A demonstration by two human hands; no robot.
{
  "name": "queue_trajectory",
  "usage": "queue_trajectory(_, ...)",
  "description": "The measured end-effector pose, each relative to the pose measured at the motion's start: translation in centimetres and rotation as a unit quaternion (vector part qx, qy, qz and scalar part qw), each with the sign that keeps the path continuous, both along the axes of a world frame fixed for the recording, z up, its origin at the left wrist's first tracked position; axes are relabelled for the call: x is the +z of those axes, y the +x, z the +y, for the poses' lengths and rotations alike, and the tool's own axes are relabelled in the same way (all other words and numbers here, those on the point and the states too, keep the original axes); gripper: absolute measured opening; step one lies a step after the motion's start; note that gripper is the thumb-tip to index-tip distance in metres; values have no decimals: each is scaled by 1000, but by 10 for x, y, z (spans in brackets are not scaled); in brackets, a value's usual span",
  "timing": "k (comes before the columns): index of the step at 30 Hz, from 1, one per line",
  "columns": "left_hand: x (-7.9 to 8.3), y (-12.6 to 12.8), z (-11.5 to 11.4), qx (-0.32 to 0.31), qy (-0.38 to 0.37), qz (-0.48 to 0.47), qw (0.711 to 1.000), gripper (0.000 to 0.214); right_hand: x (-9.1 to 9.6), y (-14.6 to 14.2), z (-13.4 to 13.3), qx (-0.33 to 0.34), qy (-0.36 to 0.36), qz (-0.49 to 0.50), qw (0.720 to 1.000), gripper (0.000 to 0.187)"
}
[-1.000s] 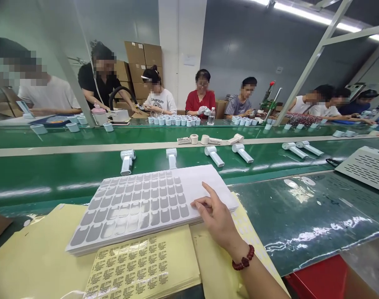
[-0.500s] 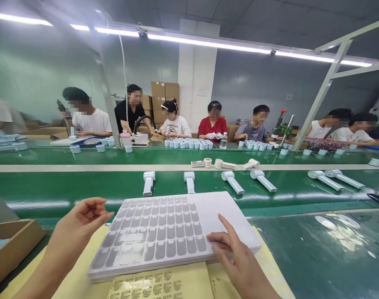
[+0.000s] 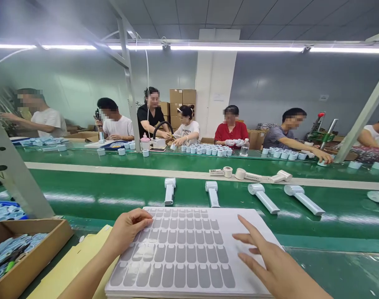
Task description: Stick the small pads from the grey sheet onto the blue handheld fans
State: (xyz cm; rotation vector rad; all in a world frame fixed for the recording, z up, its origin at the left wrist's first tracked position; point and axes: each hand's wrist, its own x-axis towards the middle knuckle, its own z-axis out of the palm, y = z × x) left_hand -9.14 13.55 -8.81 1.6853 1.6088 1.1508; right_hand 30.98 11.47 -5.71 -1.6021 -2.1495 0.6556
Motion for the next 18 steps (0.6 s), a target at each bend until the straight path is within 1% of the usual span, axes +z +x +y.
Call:
queue_trajectory(2, -4, 1, -3, -7, 27, 0, 1000, 27, 0, -8, 25, 13, 33, -12, 999, 77)
queue_trajectory(4, -9, 3, -6, -8, 55, -5, 998, 27, -6, -14, 51, 27, 69, -24, 997, 75)
queue_trajectory(6, -13, 6, -9, -3, 79, -13, 997, 28, -17, -19, 73, 38, 95, -45, 994, 76)
queue_trajectory(8, -16, 9, -9, 2, 93, -19, 995, 29, -30, -21, 89, 49, 104, -67, 991, 77)
queue_trajectory(13, -19, 14, -9, 11, 100, -27, 995, 32, -58, -14, 108, 61, 118, -85, 988, 80)
queue_trajectory(16, -20, 14, -10, 21, 99, -36, 994, 34, -66, -8, 113, 60, 137, -87, 985, 79)
queue_trajectory(18, -21, 14, -10, 27, 103, -45, 993, 37, -68, -7, 114, 61, 155, -88, 982, 76)
